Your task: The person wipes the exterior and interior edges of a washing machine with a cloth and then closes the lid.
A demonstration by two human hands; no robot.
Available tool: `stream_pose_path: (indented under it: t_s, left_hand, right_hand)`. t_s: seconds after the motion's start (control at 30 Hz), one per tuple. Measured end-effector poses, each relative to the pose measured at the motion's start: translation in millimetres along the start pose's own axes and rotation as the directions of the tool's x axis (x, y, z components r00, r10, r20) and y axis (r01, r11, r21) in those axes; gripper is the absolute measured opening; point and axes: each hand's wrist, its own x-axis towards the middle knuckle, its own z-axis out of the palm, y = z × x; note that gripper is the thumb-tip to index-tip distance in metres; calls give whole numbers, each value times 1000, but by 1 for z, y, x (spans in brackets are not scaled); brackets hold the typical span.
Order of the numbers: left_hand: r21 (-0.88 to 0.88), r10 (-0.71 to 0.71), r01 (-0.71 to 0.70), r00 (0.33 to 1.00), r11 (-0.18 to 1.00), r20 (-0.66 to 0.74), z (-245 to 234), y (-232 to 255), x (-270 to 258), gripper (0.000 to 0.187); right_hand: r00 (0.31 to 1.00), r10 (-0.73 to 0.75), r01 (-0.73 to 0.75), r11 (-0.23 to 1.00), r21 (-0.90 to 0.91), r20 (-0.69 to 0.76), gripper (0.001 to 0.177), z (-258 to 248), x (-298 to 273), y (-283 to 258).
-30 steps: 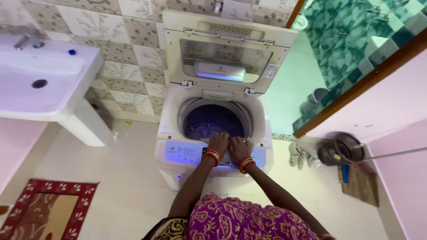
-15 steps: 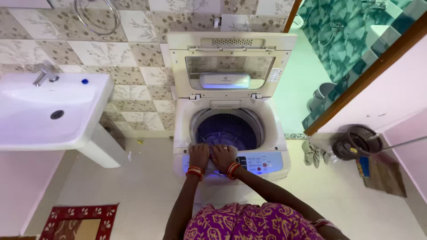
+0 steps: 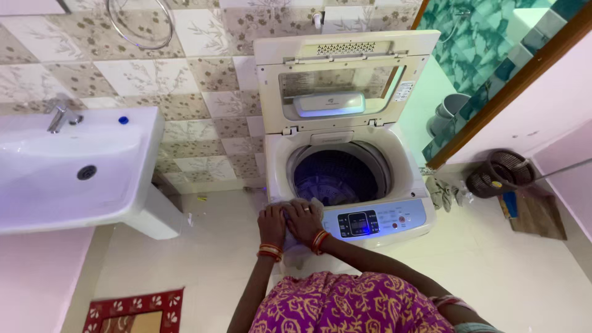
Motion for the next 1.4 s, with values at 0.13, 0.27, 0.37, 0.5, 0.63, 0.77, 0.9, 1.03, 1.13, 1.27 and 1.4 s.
stream_pose_path:
  t_s: [0.13,0.27,0.37,0.5,0.63,0.77,0.9,1.03,1.13,1.27,1.4]
  left_hand:
    - [-105,179,-199,968,974,-174,-19,6,-18,27]
    - [-341,-99,92,995,935,-3,-33,15,-34,31]
    - [-415,-151,132,988,900,-13,-31,14,-42,41]
    - [-559,-170,102,983,823,-70,-17,3,-59,50]
    - [-636,-254,160,965,755,-59,1,-5,-73,57]
    - [-711,-290,173,956,682,-44,11,-7,-68,64]
    - [-771,-329,234,944,593,34,14,-9,-60,70]
    - [-795,-349,317,926,517,142,6,-13,-49,74]
    - [-795,-388,382,899,471,202,0,-9,-43,75]
    - [-796,-425,417,877,439,225,-6,-3,-40,80]
    - [-806,-468,444,850,392,241,-8,2,-41,85]
  right_hand:
    - [999,34,-35,999,26,33,59,1,-5,-16]
    - [1000,25,-25,1000,11,6,57,5,-7,-29]
    - [998,33,-32,999,-25,45,57,7,-4,-37]
    - [989,-7,16,998,-62,147,60,7,1,-44]
    - [966,-12,35,996,-87,257,72,17,9,-50]
    - [949,-2,11,1000,-25,315,72,22,20,-47]
    - [962,-13,14,1000,-1,274,68,18,29,-46]
    - [929,3,-8,1000,12,371,68,2,44,-50]
    - [867,41,-44,999,-6,496,71,-4,51,-50]
    - [879,-35,-6,996,84,475,68,-3,53,-43]
    - [875,-81,41,995,94,477,67,-4,55,-41]
